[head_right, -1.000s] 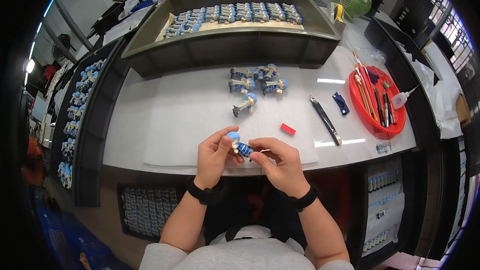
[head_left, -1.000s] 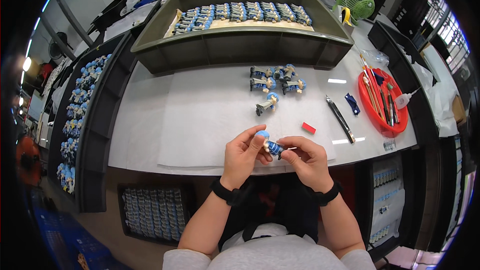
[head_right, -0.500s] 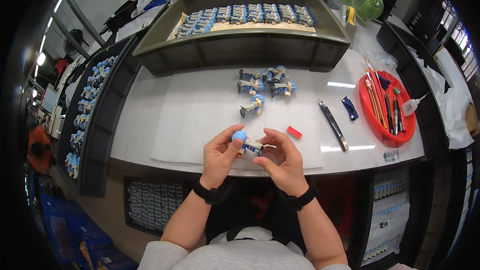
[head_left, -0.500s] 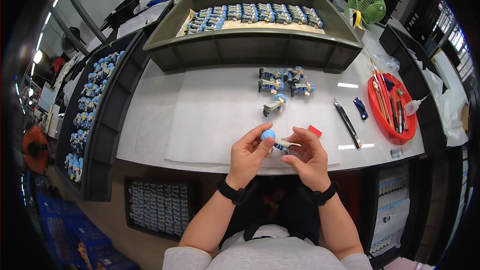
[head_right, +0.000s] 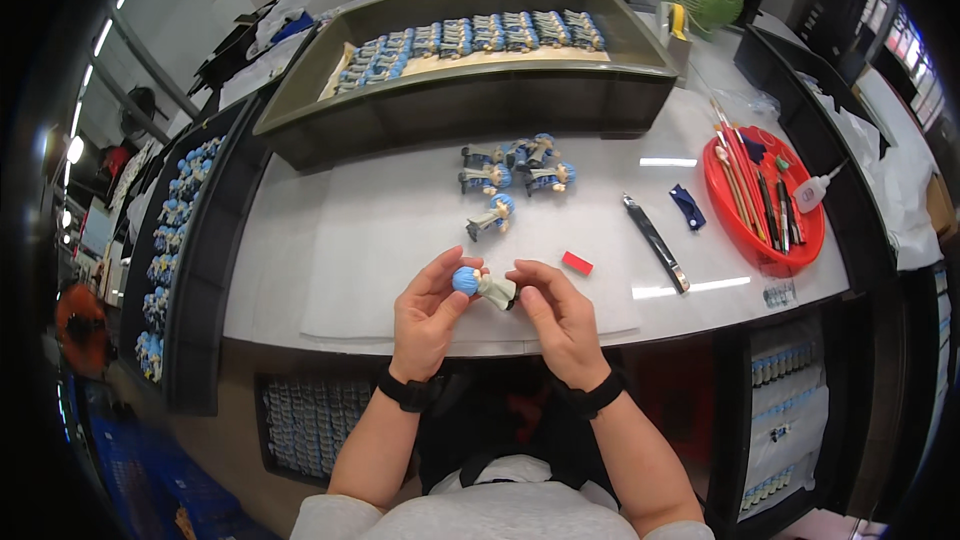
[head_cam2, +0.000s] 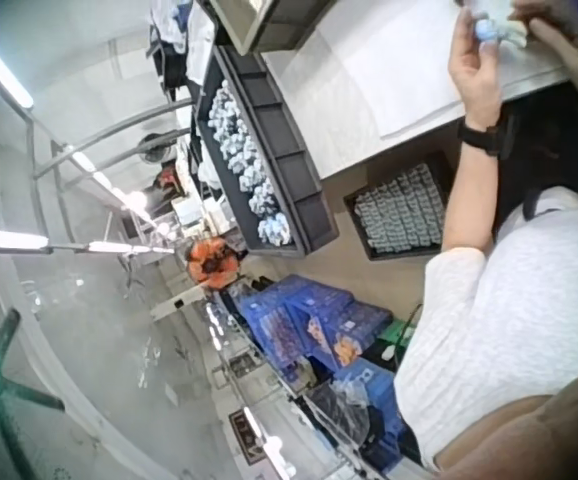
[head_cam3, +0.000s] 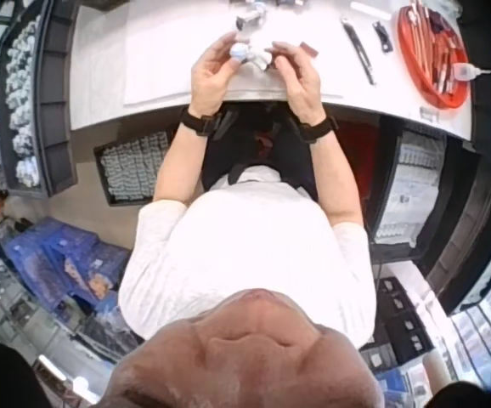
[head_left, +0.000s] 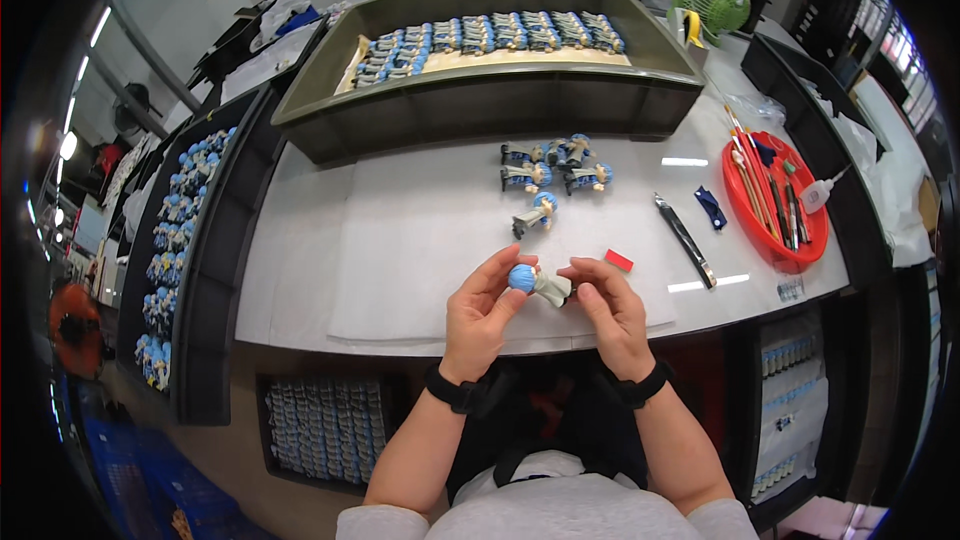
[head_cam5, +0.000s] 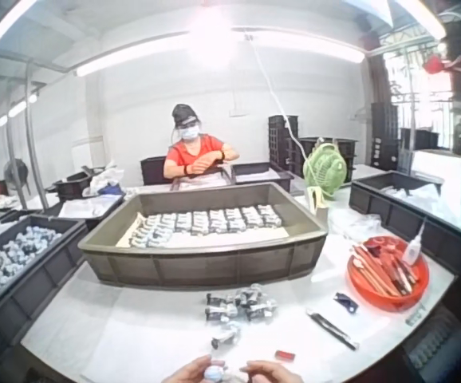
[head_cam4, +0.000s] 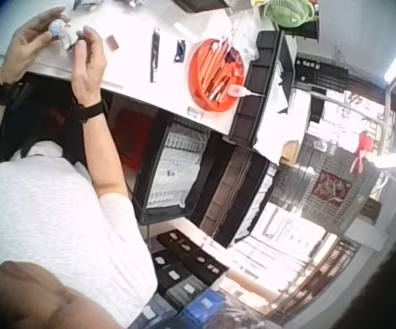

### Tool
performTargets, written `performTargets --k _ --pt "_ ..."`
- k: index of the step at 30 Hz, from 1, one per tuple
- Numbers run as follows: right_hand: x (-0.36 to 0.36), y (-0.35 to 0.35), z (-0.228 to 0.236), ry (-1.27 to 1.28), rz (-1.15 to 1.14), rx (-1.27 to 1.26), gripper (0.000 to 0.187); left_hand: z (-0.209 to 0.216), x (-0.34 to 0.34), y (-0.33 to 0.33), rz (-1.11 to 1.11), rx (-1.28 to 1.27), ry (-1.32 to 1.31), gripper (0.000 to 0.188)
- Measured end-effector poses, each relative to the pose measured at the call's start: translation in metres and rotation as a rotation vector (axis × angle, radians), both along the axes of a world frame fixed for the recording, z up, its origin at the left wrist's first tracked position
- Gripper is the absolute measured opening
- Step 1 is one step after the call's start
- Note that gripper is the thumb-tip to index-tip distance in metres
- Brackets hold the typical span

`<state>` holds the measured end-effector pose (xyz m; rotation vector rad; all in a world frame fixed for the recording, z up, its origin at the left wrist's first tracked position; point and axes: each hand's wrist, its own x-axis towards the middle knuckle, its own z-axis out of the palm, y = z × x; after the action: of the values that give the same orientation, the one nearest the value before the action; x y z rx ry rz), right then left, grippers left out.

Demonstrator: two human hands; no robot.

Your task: The person assembles small blue and white toy figures at a workbench. They pick up a figure, attach a small red piece to it, and place the completed figure into a tray. This process is repeated for several figures throughout the clip.

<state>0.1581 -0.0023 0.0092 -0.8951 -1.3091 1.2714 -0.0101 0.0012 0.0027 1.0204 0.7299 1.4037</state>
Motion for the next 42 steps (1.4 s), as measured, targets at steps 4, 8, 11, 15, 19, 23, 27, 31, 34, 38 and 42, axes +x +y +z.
performTargets --k 4,8,11,15,19,23,27,31,34,38,42 --pt "0.006 -0.001 0.005 -0.254 -0.074 0.163 0.027 0.005 0.009 0.002 -0.046 0.026 0.144 0.039" --pt "0.016 0.003 0.003 0.024 -0.001 0.027 0.031 -0.003 0.005 -0.001 0.094 0.074 0.169 0.039" --pt "0.065 -0.013 0.015 0.062 -0.099 0.051 0.03 0.002 0.01 -0.007 0.121 0.037 0.228 0.031" --pt "0.187 -0.062 0.017 0.029 -0.517 0.074 0.025 0.003 0.01 -0.008 0.079 0.028 0.383 0.03" --pt "0.329 -0.142 -0.028 -0.302 -1.124 0.149 0.023 0.006 0.012 -0.007 0.114 0.018 0.454 0.028" --pt "0.463 -0.259 -0.112 -0.572 -1.579 -0.126 0.021 0.007 0.016 -0.004 0.147 -0.003 0.509 0.027" --pt "0.529 -0.345 -0.155 -0.986 -1.782 -0.562 0.02 0.01 0.02 -0.004 0.18 0.005 0.553 0.027" --pt "0.561 -0.386 -0.186 -1.164 -1.756 -0.949 0.018 0.005 0.017 -0.002 0.179 -0.009 0.551 0.027" --pt "0.575 -0.398 -0.212 -1.186 -1.74 -1.084 0.021 0.005 0.019 -0.001 0.18 -0.015 0.584 0.026" --pt "0.588 -0.402 -0.239 -1.088 -1.718 -1.165 0.025 0.011 0.031 -0.005 0.227 -0.038 0.657 0.026" --pt "0.602 -0.394 -0.269 -0.968 -1.649 -1.122 0.027 0.016 0.046 -0.005 0.222 -0.07 0.655 0.026"
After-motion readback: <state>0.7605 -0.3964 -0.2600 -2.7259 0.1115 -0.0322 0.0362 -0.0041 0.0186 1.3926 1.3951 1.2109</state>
